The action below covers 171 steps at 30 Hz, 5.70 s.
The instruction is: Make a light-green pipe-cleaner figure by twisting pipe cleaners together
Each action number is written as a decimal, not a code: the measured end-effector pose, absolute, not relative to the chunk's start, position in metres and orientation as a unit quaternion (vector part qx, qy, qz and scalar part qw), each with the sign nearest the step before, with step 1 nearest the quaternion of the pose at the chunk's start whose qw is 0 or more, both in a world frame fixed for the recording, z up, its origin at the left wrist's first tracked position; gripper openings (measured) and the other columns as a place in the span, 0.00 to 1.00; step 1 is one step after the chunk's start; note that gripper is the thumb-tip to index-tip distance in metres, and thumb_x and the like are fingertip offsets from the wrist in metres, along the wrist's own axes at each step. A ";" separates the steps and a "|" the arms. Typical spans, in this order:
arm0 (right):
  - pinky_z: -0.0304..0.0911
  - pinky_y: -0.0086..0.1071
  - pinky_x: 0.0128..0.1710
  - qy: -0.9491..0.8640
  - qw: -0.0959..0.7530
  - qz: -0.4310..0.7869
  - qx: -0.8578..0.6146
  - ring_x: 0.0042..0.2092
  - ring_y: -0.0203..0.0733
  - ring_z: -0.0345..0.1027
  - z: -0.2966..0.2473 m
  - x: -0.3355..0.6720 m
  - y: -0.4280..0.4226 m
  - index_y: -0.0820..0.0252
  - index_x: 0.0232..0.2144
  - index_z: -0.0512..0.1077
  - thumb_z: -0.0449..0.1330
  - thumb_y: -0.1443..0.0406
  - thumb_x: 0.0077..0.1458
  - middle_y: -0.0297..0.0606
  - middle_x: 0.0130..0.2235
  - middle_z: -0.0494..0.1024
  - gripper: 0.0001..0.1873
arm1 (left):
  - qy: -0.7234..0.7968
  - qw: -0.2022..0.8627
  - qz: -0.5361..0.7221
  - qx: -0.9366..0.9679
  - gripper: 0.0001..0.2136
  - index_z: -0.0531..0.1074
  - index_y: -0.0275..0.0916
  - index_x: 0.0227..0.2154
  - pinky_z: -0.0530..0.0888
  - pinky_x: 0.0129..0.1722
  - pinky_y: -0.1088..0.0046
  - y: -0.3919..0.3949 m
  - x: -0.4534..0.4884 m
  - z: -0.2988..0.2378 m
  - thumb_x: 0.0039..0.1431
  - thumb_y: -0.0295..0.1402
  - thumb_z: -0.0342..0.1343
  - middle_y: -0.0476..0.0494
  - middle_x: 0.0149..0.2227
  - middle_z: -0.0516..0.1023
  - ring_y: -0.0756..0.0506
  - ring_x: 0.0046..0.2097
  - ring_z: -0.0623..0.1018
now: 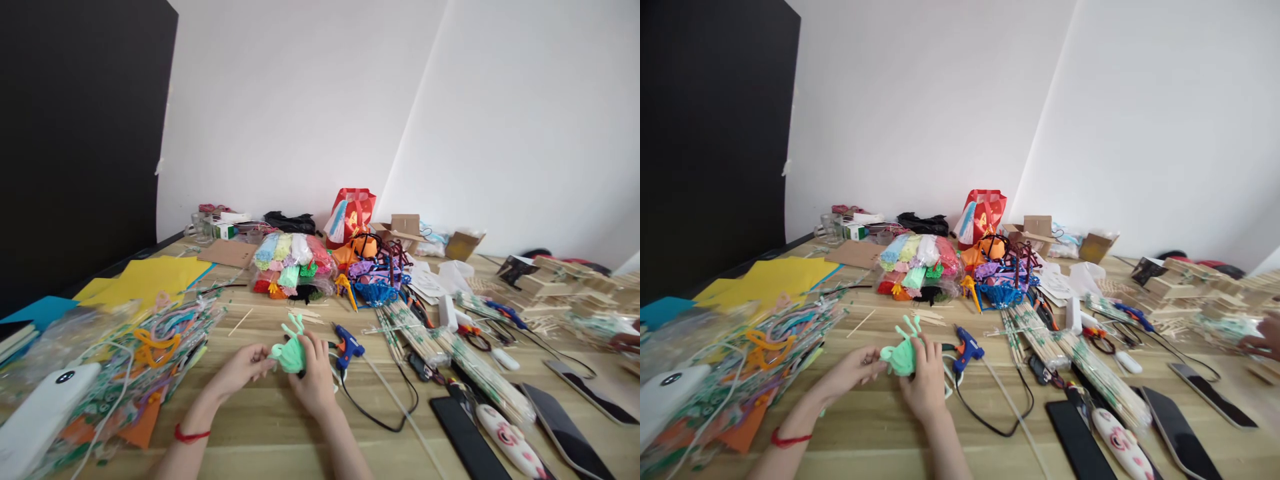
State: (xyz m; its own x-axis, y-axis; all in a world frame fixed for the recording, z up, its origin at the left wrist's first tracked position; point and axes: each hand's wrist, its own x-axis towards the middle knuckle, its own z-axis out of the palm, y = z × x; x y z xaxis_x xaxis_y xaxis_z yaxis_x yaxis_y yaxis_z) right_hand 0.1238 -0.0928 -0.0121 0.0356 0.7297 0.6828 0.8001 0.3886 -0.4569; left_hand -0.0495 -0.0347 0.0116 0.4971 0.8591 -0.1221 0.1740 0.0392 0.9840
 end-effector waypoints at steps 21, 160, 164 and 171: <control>0.61 0.42 0.47 -0.625 0.519 0.033 -0.583 0.49 0.49 0.59 -0.021 0.121 -0.088 0.57 0.49 0.60 0.58 0.73 0.37 0.43 0.47 0.65 0.33 | 0.322 0.784 0.466 0.253 0.05 0.69 0.33 0.25 0.67 0.20 0.86 -0.039 -0.017 -0.006 0.53 0.20 0.53 0.44 0.22 0.75 0.55 0.21 0.72; 0.59 0.43 0.47 -0.578 0.551 0.081 -0.596 0.47 0.49 0.60 -0.013 0.129 -0.089 0.57 0.51 0.61 0.62 0.66 0.41 0.43 0.45 0.68 0.32 | 0.449 0.591 0.458 0.490 0.15 0.72 0.35 0.26 0.50 0.16 0.80 -0.031 -0.037 0.011 0.45 0.45 0.58 0.56 0.17 0.64 0.56 0.17 0.57; 0.61 0.40 0.44 -0.521 0.599 0.141 -0.592 0.46 0.49 0.63 -0.014 0.131 -0.086 0.58 0.49 0.64 0.64 0.64 0.40 0.43 0.44 0.70 0.30 | 0.431 0.547 0.446 0.563 0.14 0.76 0.36 0.28 0.54 0.18 0.79 -0.034 -0.037 0.014 0.44 0.43 0.59 0.53 0.18 0.67 0.54 0.19 0.61; 0.64 0.37 0.41 -0.445 0.656 0.256 -0.553 0.42 0.46 0.68 -0.014 0.130 -0.083 0.61 0.46 0.67 0.64 0.60 0.41 0.42 0.42 0.75 0.28 | 0.345 0.521 0.426 0.655 0.12 0.76 0.39 0.35 0.66 0.27 0.77 -0.042 -0.037 0.017 0.47 0.37 0.60 0.48 0.27 0.70 0.50 0.28 0.68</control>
